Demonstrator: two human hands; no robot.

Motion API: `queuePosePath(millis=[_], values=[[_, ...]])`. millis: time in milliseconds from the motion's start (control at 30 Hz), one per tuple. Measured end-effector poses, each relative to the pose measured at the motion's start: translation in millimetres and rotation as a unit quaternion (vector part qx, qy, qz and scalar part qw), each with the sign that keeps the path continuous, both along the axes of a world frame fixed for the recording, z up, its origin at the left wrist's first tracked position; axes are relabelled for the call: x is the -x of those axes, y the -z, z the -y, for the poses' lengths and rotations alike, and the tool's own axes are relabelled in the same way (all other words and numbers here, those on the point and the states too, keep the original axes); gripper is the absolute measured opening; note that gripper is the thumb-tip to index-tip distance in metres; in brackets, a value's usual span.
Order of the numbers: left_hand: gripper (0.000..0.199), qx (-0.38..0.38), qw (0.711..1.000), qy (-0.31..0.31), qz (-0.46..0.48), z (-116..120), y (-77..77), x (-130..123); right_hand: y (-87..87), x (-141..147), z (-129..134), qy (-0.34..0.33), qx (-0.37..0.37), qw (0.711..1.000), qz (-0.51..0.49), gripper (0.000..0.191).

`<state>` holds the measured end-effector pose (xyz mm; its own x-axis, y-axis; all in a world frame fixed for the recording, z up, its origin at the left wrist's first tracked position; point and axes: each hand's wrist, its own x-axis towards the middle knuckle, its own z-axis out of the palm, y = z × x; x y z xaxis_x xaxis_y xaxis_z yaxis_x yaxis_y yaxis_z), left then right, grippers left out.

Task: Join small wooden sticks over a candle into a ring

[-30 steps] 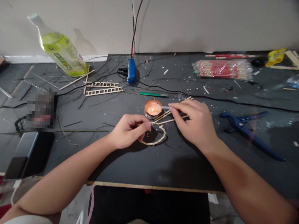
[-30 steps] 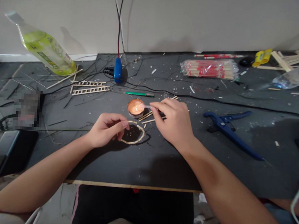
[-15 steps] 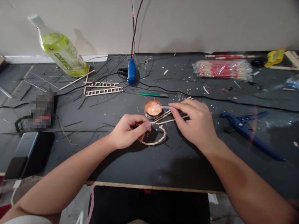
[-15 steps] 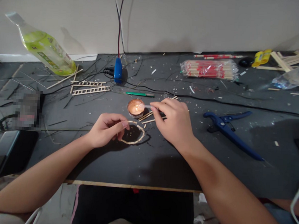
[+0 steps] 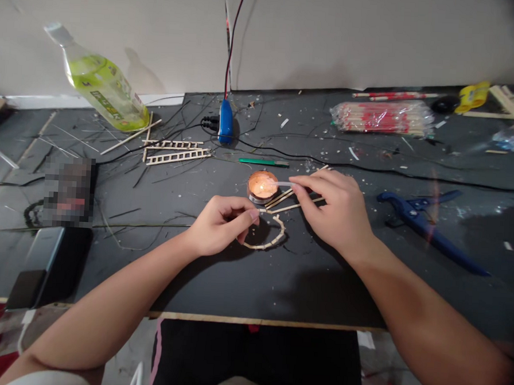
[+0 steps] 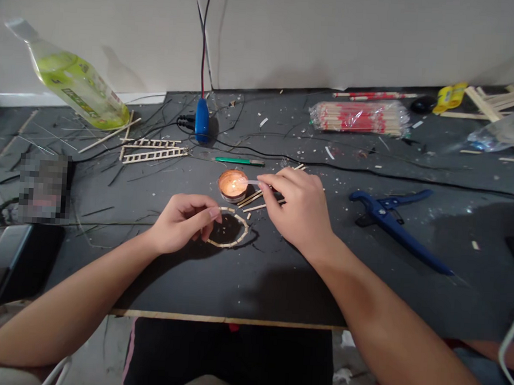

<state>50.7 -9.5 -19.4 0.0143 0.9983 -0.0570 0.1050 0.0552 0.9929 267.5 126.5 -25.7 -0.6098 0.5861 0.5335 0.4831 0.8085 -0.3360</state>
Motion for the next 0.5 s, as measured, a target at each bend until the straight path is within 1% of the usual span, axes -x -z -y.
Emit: queuePosePath(millis=[500], values=[[0.027,0.0,1.0,0.001,-0.004,0.9,-1.0,-0.7,-0.3,0.1,0.1,0.0,0.004,1.0,-0.001,0.016]])
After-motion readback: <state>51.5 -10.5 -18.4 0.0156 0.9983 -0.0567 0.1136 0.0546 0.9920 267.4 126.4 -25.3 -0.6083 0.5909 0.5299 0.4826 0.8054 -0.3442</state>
